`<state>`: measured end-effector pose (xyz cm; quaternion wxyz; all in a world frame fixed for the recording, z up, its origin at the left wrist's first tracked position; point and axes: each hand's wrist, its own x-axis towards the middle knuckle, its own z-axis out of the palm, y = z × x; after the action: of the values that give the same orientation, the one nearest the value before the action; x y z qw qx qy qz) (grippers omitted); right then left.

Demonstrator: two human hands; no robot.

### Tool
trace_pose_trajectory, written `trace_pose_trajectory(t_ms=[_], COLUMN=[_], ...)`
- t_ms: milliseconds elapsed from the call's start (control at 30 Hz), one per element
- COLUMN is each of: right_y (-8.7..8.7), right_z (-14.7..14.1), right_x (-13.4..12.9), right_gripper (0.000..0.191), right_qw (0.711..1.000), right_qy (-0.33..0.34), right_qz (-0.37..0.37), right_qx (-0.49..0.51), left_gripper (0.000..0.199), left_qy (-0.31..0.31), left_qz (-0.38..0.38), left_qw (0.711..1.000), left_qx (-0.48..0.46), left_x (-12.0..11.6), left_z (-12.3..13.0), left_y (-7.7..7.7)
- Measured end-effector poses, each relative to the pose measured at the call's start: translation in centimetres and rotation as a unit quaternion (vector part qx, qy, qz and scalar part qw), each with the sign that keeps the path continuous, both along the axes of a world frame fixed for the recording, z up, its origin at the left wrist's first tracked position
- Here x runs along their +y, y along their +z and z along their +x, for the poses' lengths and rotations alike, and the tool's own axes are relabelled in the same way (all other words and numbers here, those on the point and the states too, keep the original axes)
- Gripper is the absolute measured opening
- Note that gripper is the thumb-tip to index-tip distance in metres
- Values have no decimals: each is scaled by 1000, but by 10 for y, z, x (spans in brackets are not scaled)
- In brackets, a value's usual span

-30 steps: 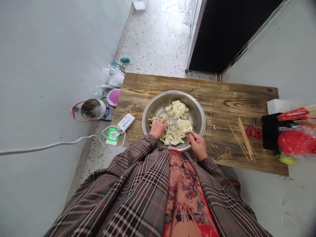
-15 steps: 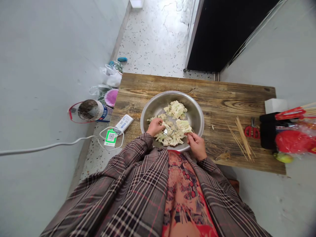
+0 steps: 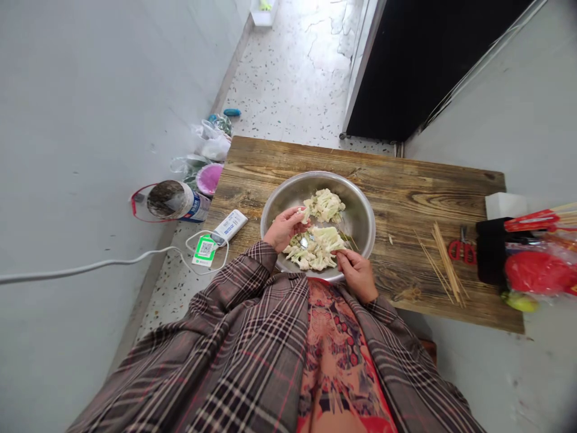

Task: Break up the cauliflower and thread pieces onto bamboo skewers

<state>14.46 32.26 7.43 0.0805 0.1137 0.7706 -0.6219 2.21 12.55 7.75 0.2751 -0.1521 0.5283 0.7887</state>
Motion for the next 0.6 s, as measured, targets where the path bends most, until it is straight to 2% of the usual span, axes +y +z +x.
trace_pose_trajectory(t_ms=[133, 300, 433, 533, 600], right_y=[1, 5, 7, 7, 7], right_z=[-1, -2, -1, -1, -1], right_x=[-2, -3, -4, -4, -4], right_gripper=[36, 36, 36, 36, 36], right_qw=[1000, 1000, 999, 999, 999], right_qy=[11, 20, 28, 26, 29], right_qz=[11, 22, 27, 27, 27], right_qx=[5, 6, 9, 10, 12], left_gripper=[33, 23, 27, 36, 34], left_qy=[-18, -45, -87, -135, -154], left_qz=[-7, -122, -187, -199, -199], left_qw=[1000, 984, 961, 944, 940], left_qx=[25, 119, 182, 227, 231], left_x=[5, 7, 2, -2, -4], left_z=[4, 8, 7, 4, 3], left_y=[7, 10, 19, 28, 32])
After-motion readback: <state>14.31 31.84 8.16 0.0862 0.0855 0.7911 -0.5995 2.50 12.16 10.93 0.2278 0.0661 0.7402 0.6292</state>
